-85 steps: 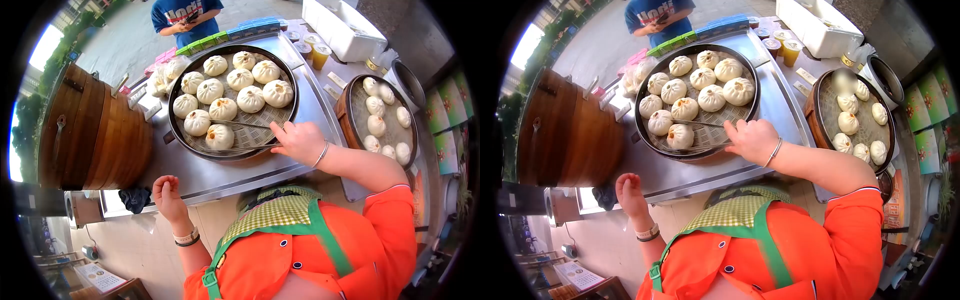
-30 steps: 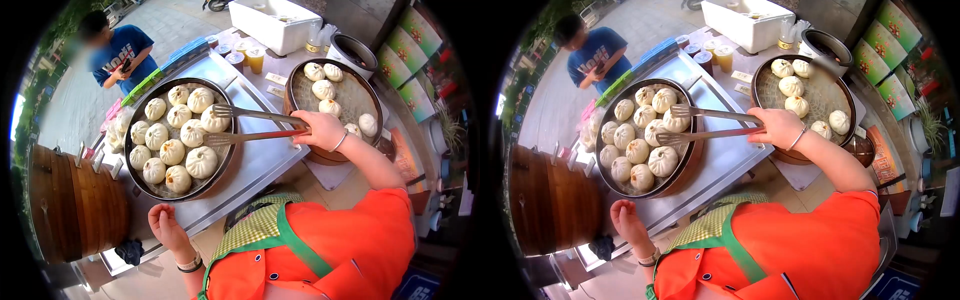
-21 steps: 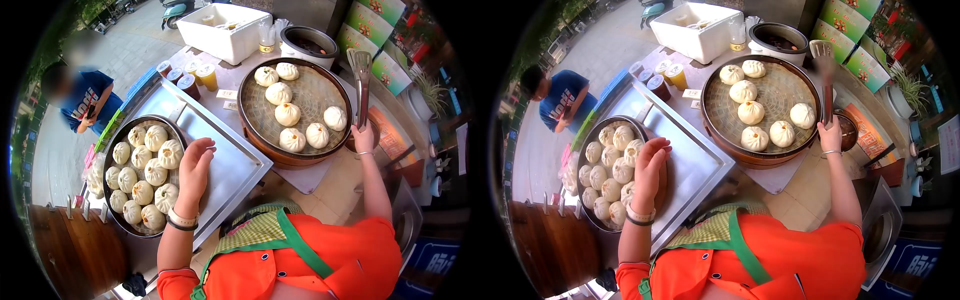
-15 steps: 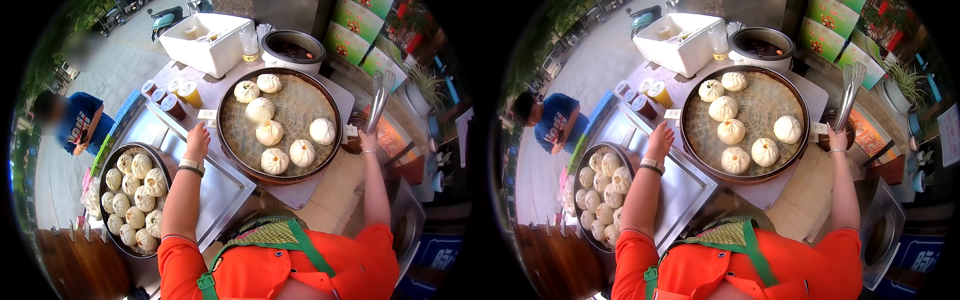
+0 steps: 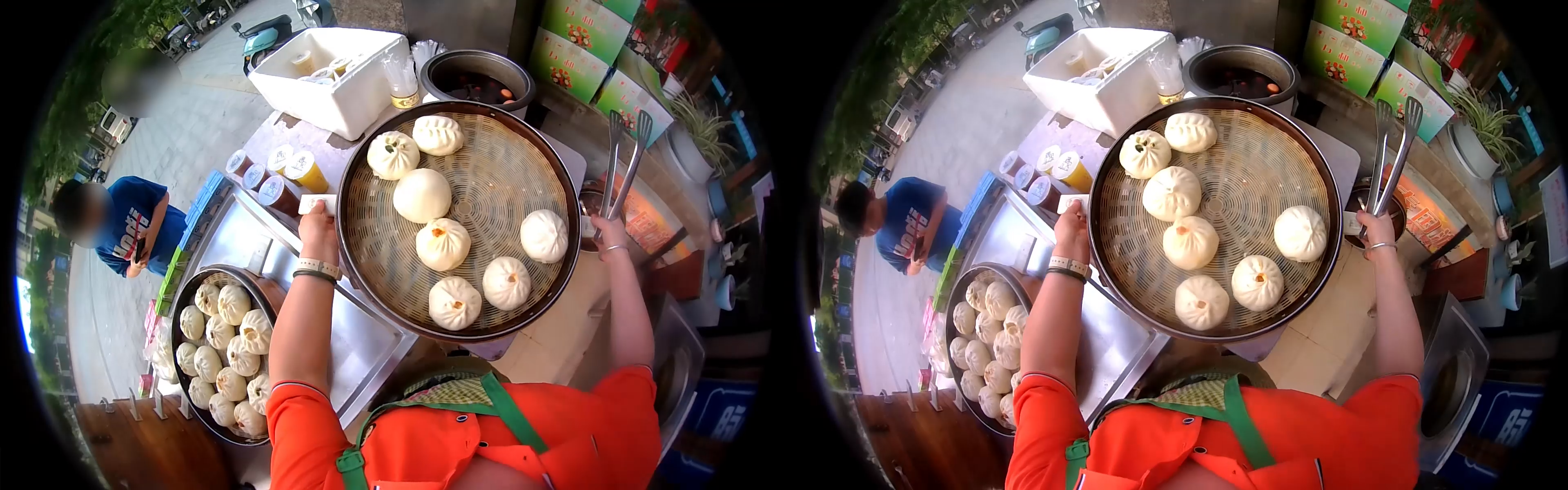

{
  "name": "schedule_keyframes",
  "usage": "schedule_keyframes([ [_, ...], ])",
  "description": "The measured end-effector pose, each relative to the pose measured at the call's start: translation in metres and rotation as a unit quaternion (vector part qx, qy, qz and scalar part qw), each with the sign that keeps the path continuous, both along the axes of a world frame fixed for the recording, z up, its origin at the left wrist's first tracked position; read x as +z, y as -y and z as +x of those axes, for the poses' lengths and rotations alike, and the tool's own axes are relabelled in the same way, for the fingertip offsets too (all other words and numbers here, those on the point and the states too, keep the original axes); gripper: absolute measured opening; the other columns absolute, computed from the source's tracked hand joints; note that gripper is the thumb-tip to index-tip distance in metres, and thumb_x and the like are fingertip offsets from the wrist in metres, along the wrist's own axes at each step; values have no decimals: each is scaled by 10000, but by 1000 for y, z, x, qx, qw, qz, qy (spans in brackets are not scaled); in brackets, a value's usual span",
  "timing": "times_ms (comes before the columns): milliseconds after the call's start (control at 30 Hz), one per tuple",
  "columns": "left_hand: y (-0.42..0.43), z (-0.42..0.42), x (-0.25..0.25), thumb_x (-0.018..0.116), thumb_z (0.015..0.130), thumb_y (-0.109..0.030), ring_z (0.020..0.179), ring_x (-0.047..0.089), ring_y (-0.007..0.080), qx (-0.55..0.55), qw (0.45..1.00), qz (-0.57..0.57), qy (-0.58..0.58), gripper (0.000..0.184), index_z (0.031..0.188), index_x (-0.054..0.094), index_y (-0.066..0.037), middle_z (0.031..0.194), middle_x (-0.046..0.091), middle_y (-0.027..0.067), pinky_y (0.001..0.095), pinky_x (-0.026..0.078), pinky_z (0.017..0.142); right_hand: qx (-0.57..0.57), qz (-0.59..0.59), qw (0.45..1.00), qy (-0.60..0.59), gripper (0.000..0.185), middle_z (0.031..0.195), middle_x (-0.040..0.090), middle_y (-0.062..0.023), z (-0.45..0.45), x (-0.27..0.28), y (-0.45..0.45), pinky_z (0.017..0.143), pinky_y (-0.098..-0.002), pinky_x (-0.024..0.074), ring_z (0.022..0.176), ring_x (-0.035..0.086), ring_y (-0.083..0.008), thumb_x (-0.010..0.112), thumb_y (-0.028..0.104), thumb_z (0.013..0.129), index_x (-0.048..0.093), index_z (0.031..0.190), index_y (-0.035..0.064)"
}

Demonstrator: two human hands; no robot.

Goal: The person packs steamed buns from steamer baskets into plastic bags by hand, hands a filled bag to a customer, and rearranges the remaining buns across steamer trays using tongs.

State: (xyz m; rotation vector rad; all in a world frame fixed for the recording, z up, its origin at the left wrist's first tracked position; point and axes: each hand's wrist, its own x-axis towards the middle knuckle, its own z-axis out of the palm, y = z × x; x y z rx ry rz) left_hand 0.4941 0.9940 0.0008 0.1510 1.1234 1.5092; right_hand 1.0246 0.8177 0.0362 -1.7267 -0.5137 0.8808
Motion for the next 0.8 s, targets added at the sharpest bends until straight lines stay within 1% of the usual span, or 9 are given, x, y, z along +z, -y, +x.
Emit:
schedule_keyframes([
  [100, 27, -20, 76, 499, 874, -91, 698, 583, 238, -27, 999, 23, -20, 154, 992, 472, 6, 850, 576, 107, 346, 503, 610, -6, 7, 1000, -12, 191, 701, 502, 17, -42, 46, 13, 470, -267, 381, 576, 485, -103, 605, 67, 711, 506, 864, 126],
  [200, 27, -97, 89, 498, 881, -145, 668, 592, 228, -81, 994, 53, -59, 146, 955, 499, -19, 801, 582, 103, 339, 516, 589, 91, 35, 995, -21, 151, 742, 513, 7, -69, 69, 16, 520, -258, 397, 634, 497, -106, 593, 58, 718, 517, 840, 107],
  [233, 52, -111, 122, 471, 895, -209, 672, 606, 236, -143, 987, 45, -61, 206, 958, 532, -21, 808, 606, 117, 351, 526, 606, 135, 79, 987, -38, 136, 742, 513, 10, -79, 70, 11, 545, -254, 399, 663, 500, -101, 581, 45, 725, 514, 829, 102],
  [333, 130, -127, 199, 340, 916, -226, 767, 620, 258, -199, 960, 78, -182, 357, 1098, 522, 21, 958, 612, 148, 343, 530, 673, 216, 143, 962, -90, 128, 778, 519, 10, -138, 104, -2, 550, -228, 405, 652, 501, -89, 574, 49, 756, 488, 840, 91],
  [400, 163, -182, 208, 421, 889, -235, 775, 614, 218, -165, 952, 71, -247, 336, 1098, 522, 8, 969, 603, 117, 309, 519, 664, 262, 183, 941, -113, 138, 770, 515, 10, -189, 128, -14, 483, -213, 314, 579, 415, -56, 586, 61, 750, 491, 849, 79],
  [533, 251, -270, 219, 480, 860, -300, 738, 610, 195, -63, 913, 58, -399, 374, 1074, 534, 2, 902, 610, 106, 304, 512, 620, 350, 195, 908, -121, 144, 734, 515, 2, -284, 130, -50, 476, -228, 313, 561, 437, -77, 600, 57, 732, 509, 843, 63],
  [633, 305, -275, 217, 479, 855, -291, 738, 609, 213, 7, 941, 14, -339, 350, 1045, 547, -5, 908, 613, 113, 308, 516, 636, 415, 160, 886, -129, 118, 719, 517, -6, -349, 125, -65, 462, -240, 303, 549, 435, -89, 599, 40, 726, 525, 818, 46],
  [667, 324, -282, 217, 475, 857, -280, 741, 608, 219, 48, 961, 14, -274, 336, 1038, 550, -7, 920, 612, 116, 310, 518, 641, 447, 135, 879, -99, 106, 713, 531, -14, -371, 124, -69, 463, -249, 355, 562, 488, -105, 585, 21, 730, 529, 817, 43],
  [800, 390, -356, 173, 411, 868, -183, 759, 617, 211, 102, 957, 61, -265, 277, 1020, 557, -4, 921, 611, 102, 308, 531, 659, 491, 139, 850, -135, 131, 763, 575, -54, -468, 110, -76, 544, -283, 476, 661, 586, -149, 566, -9, 730, 540, 848, 42],
])
